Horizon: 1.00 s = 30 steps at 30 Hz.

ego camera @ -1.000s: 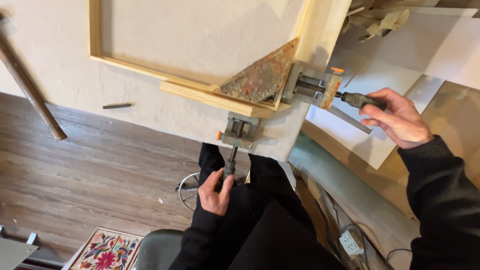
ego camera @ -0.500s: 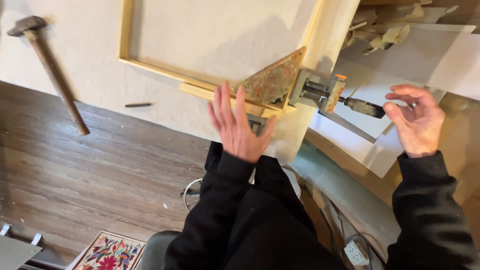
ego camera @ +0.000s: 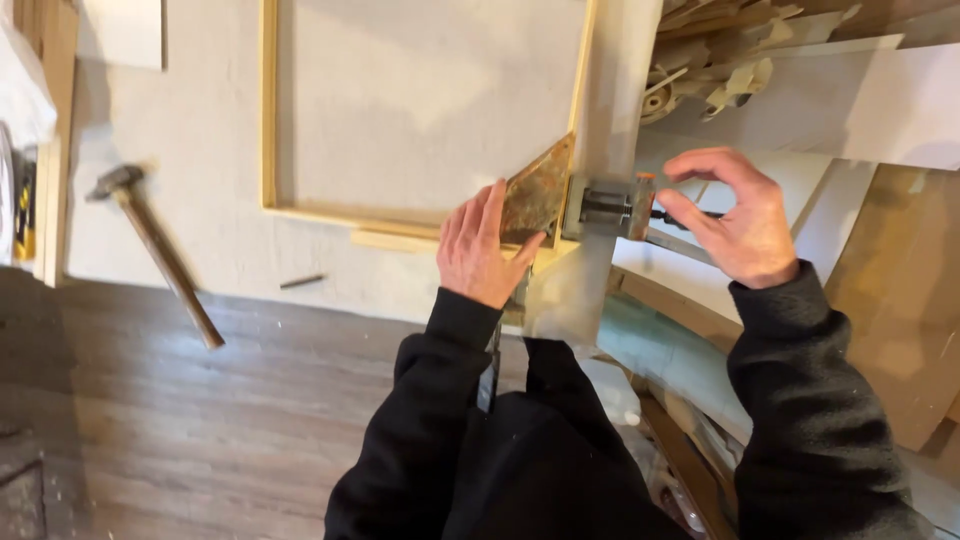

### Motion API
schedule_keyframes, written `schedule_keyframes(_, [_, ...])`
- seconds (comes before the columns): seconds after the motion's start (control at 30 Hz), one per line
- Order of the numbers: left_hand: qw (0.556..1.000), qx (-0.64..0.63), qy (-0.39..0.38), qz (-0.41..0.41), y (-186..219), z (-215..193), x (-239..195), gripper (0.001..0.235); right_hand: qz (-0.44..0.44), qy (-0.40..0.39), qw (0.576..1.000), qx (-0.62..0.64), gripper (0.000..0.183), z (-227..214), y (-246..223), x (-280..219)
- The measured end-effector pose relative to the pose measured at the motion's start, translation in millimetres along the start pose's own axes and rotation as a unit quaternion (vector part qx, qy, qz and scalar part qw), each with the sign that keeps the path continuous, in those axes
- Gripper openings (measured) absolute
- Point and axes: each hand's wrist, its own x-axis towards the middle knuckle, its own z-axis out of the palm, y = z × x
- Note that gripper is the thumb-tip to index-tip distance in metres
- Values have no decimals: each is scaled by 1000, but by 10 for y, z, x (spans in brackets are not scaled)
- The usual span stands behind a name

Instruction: The person clamps a wooden picture frame corner in a bench vise, tightens the clamp screw, and taps the joint with a hammer. They then remove the frame, carry it to a storage rack, and apply wood glue to the end of a frame molding piece by hand.

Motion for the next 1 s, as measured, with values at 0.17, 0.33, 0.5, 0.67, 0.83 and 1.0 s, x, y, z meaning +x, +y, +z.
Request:
schedule_keyframes(0.17, [999,-13,-1,40,-221,-229,288,84,29,-22,999,-29,28,188,-37,341])
schedule_keyframes(0.33, [1000,-4,2,-25,-900,-227,702,79,-27,-44,994,-98,31,731,-175,1235])
schedule_keyframes(0.5, [993,-52,92,56,-1697,-890,672,87,-33,-13,963,-266,45,1062,50,1898])
schedule_keyframes(0.67, [913,-229,100,-323,-2878,-1435,-46,61,190,-35,960,-205,43,1012,765,1828])
schedule_keyframes(0.83, [889,-300,26,-344,-3478,-1182,-258,44,220,-43,972,-67,35,1163,851,1999])
schedule_keyframes(1.0, [849,-399,54,-342,-3379,-1126,-281,32,254,-98,961,-46,37,1178,1845,1782])
